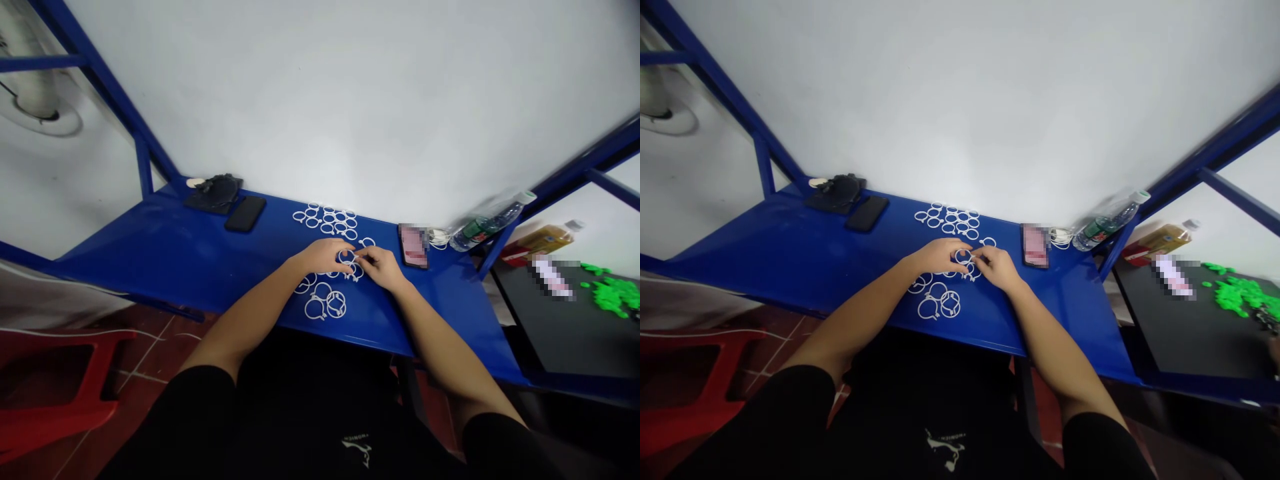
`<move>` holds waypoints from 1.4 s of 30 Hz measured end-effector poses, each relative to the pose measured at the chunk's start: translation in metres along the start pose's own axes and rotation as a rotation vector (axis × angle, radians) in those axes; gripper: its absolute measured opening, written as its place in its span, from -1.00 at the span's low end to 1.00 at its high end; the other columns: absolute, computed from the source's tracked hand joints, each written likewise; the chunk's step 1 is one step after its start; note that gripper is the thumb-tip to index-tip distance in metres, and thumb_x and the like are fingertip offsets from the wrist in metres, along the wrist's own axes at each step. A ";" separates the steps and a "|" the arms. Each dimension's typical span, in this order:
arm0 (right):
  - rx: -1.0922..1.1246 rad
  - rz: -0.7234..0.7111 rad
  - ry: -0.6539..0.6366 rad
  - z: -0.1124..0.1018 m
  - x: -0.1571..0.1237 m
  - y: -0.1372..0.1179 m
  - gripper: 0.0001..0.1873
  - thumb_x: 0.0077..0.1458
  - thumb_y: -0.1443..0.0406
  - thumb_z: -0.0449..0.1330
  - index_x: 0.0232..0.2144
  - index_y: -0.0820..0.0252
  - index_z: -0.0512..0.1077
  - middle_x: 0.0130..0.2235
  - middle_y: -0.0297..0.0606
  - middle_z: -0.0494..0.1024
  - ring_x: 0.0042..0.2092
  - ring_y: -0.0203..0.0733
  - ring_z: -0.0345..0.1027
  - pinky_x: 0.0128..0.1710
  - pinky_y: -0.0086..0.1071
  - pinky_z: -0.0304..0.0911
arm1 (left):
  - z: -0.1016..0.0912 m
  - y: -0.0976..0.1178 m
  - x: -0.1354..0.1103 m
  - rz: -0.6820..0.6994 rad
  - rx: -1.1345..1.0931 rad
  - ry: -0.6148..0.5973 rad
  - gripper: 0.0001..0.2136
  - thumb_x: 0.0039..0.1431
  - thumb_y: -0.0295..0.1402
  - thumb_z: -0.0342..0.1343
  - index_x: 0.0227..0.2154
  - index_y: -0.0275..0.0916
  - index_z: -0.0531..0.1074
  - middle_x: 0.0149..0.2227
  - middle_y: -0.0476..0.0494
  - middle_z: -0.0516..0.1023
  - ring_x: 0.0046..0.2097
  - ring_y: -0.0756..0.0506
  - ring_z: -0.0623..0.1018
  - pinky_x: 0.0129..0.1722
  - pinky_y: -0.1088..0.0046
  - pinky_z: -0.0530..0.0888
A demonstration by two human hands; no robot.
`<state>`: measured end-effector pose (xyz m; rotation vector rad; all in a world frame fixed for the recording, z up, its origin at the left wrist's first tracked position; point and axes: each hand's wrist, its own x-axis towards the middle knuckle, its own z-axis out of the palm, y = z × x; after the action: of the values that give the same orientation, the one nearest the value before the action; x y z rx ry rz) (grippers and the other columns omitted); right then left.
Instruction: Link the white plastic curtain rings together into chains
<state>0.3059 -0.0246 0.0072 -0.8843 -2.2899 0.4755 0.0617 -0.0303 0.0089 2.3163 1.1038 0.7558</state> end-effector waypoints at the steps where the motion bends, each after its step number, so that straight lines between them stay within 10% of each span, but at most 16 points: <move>1: 0.008 0.009 0.011 0.000 0.000 -0.002 -0.82 0.34 0.19 0.22 -0.19 0.12 0.59 -0.24 -0.20 0.69 -0.29 -0.15 0.54 -0.27 -0.30 0.40 | 0.001 0.000 0.000 0.012 0.005 0.020 -0.54 0.10 -0.14 0.41 0.06 -0.15 0.58 -0.13 -0.13 0.63 -0.19 -0.12 0.58 -0.14 0.33 0.47; 11: 0.033 -0.004 0.053 -0.001 0.001 -0.011 -0.77 0.38 0.17 0.15 -0.24 0.10 0.56 -0.25 -0.21 0.67 -0.27 -0.15 0.53 -0.28 -0.31 0.41 | 0.004 0.002 -0.001 0.056 -0.020 0.060 -0.61 0.24 -0.11 0.29 0.07 -0.13 0.57 -0.09 -0.12 0.67 -0.29 -0.05 0.56 -0.19 0.35 0.47; 17: 0.015 0.055 0.104 0.001 0.001 -0.005 -0.62 0.31 0.12 0.27 0.10 0.11 0.51 -0.21 -0.23 0.67 -0.34 -0.18 0.49 -0.27 -0.29 0.41 | -0.013 -0.012 -0.001 0.032 0.102 0.237 -0.63 0.24 -0.18 0.30 0.06 -0.17 0.56 0.03 -0.24 0.59 0.06 -0.23 0.54 0.12 0.17 0.45; 26: -0.152 0.110 -0.209 -0.009 0.002 -0.004 -0.76 0.30 0.12 0.31 -0.08 0.09 0.61 -0.29 -0.29 0.67 -0.32 -0.19 0.51 -0.31 -0.35 0.29 | -0.031 -0.049 -0.008 -0.250 0.287 0.308 -0.30 -0.01 -0.01 0.47 0.17 -0.19 0.51 0.28 -0.37 0.40 0.26 -0.48 0.33 0.29 -0.13 0.27; 35: -0.024 0.034 -0.334 -0.019 -0.001 -0.003 -0.38 -0.05 -0.06 0.54 0.00 0.06 0.60 -0.08 -0.20 0.62 -0.10 -0.05 0.52 -0.09 -0.23 0.40 | -0.008 -0.016 0.001 0.106 0.177 0.145 -0.67 0.26 -0.20 0.30 0.04 -0.16 0.59 0.03 -0.21 0.62 0.07 -0.24 0.56 0.16 0.10 0.46; 42: -0.059 0.023 -0.270 -0.004 0.000 0.002 -0.79 0.17 0.15 0.43 -0.36 0.12 0.53 -0.32 -0.30 0.57 -0.29 -0.19 0.43 -0.25 -0.33 0.27 | -0.005 -0.009 0.000 0.187 0.149 0.137 -0.80 0.32 -0.26 0.22 -0.07 -0.13 0.64 -0.08 -0.16 0.68 -0.03 -0.17 0.61 0.05 0.16 0.52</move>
<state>0.3097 -0.0223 0.0094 -0.9231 -2.5522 0.5697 0.0534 -0.0238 0.0071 2.5523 1.0420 0.9432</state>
